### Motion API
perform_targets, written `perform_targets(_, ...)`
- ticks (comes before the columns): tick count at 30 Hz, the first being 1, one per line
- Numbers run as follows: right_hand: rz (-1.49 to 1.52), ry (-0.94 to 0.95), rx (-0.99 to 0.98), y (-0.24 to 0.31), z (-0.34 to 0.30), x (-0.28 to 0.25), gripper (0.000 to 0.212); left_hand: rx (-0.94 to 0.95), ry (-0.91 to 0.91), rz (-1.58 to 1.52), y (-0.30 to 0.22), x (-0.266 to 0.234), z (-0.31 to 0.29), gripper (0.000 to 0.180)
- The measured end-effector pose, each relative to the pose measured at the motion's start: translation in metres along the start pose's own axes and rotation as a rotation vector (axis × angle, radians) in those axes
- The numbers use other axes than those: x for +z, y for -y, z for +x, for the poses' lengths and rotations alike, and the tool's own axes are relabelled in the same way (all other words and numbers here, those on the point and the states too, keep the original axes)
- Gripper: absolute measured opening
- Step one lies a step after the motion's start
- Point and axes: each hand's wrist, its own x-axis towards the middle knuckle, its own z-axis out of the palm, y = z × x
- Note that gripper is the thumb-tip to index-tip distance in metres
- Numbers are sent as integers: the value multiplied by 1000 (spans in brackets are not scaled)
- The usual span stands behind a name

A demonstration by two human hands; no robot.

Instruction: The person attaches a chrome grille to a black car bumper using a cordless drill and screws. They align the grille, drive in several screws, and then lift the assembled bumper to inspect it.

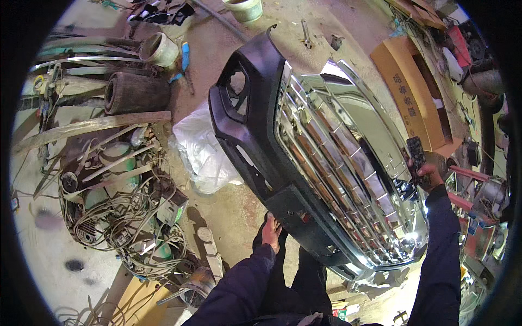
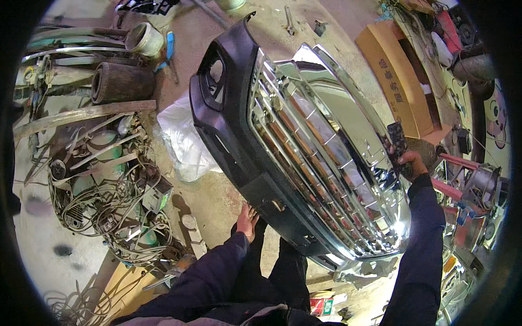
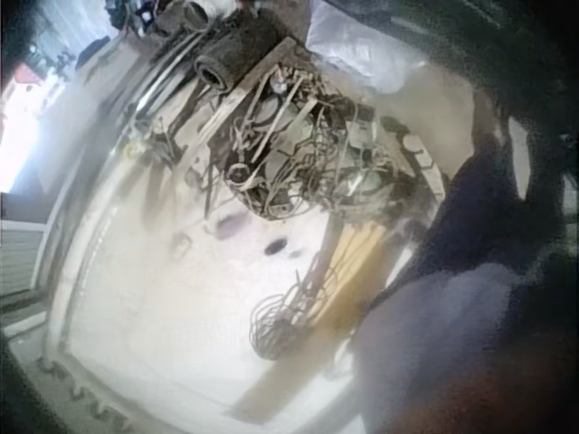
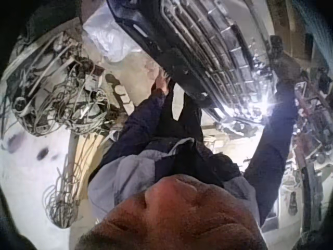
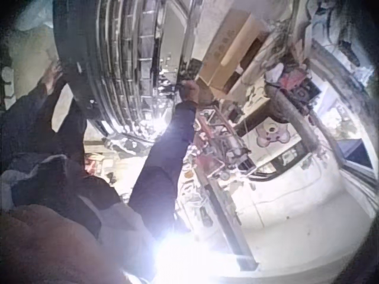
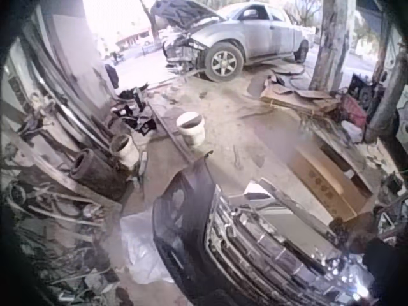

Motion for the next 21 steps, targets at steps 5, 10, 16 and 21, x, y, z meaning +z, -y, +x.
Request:
perform_targets(5, -168, -55, 8, 16, 10, -14, 51, 37, 107, 196, -7, 16, 4, 71)
perform_targets(10, -444, -164, -109, 28, 32, -1, 40, 89, 122, 442, -17, 28, 28, 70)
perform_targets(16, -573, -262, -174, 23, 42, -4, 41, 98, 131, 594, -39, 47, 26, 71)
perform_targets(21, -541, -286, -206, 6, 68, -33, 40, 142, 98, 624, -50, 59, 16, 67)
